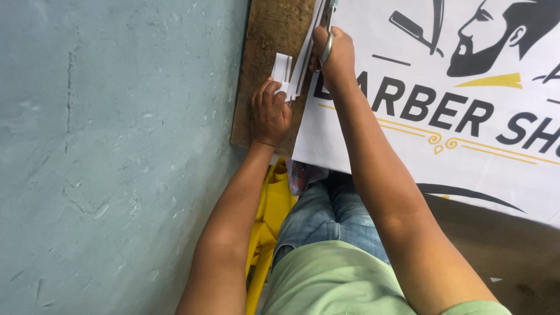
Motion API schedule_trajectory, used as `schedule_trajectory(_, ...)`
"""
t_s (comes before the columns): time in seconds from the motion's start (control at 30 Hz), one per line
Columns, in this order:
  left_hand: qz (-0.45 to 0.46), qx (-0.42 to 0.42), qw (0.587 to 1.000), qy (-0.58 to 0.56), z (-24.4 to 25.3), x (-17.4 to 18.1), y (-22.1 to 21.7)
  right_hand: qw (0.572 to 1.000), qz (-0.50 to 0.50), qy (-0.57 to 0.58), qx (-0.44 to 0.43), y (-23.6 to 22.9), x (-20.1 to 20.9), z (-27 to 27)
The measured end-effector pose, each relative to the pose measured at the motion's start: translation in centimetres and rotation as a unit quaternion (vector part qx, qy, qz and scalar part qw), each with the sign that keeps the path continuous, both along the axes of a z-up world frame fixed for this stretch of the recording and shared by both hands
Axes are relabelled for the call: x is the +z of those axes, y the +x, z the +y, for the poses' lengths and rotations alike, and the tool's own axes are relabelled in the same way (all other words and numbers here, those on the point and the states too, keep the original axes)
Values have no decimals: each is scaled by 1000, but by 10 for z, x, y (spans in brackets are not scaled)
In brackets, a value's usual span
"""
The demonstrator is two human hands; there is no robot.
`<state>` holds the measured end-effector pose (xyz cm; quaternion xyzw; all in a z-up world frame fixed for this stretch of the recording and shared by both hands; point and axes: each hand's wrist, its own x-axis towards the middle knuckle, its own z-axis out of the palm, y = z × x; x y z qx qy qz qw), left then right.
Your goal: The person uses a pair of scissors to trim the edges of a large printed banner featuring business logos such as 'Barber Shop' and 'Mini Mart'. They hold the banner steady with one hand while cutting along the edges with the other, occasionally adjusting the banner's position to access different sections.
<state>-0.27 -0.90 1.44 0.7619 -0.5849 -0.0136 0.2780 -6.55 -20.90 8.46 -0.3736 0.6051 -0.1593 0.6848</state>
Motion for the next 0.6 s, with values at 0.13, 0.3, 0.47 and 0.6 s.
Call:
schedule_trajectory(0.13,-9,-3,1000,-5,0,-1,0,1000,7,-8,-7,4,-2,-1)
schedule_trajectory(0.3,-4,-5,1000,3,1,-5,2,999,33,10,16,8,0,-23)
schedule_trajectory(0.47,-17,2,1000,-3,0,-5,1,999,-5,-27,41,12,5,-51)
schedule_trajectory(0.6,-14,3,1000,1,1,-4,0,998,46,22,37,16,9,-56)
